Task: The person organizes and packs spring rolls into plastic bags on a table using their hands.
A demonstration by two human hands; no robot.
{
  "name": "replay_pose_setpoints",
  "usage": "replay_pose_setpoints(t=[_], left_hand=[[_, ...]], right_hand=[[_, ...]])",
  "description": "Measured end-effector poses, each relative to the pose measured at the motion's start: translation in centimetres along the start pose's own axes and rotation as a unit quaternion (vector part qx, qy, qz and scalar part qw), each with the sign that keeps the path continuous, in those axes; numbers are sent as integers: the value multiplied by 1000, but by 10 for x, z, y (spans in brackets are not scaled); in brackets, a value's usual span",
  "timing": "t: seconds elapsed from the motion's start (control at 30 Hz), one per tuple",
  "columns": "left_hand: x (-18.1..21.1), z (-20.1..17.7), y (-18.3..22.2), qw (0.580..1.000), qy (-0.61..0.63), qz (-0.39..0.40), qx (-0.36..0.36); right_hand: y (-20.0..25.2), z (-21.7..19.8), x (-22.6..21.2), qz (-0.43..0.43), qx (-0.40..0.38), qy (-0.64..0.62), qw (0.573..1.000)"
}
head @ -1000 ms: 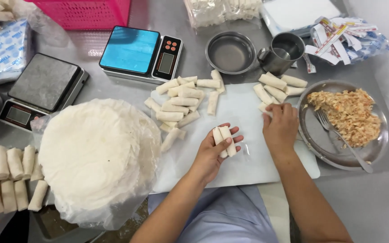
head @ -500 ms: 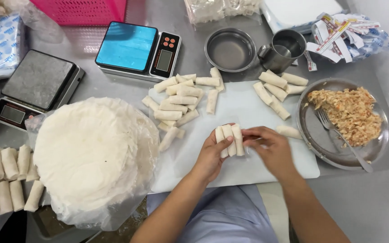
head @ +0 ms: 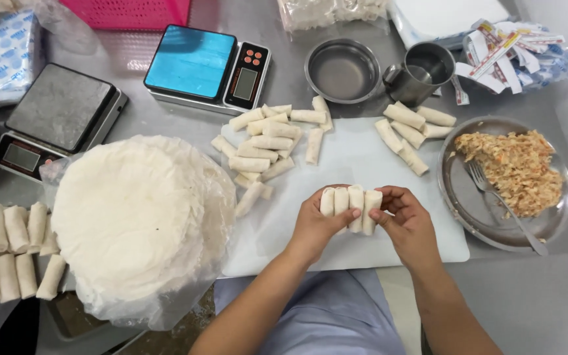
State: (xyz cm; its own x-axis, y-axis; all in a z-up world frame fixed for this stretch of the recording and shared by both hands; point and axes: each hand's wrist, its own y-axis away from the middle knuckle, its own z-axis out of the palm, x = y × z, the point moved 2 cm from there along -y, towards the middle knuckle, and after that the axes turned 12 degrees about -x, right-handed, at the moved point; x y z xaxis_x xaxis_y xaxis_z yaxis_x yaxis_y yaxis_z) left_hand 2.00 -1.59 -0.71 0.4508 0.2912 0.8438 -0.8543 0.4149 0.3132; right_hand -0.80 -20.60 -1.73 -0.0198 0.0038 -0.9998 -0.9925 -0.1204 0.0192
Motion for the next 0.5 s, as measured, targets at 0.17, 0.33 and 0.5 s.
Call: replay_pose_setpoints(t=[0.17,0.33,0.5], left_hand=[[9,-4,10,1000,-20,13,-13],[0,-5,11,999,-10,38,2],[21,-3,24,998,39,43,21]], right_hand=[[0,15,-6,-28,29,12,999],[0,33,-5,-110,67,106,986],[-6,17,6,20,42,-81,996]])
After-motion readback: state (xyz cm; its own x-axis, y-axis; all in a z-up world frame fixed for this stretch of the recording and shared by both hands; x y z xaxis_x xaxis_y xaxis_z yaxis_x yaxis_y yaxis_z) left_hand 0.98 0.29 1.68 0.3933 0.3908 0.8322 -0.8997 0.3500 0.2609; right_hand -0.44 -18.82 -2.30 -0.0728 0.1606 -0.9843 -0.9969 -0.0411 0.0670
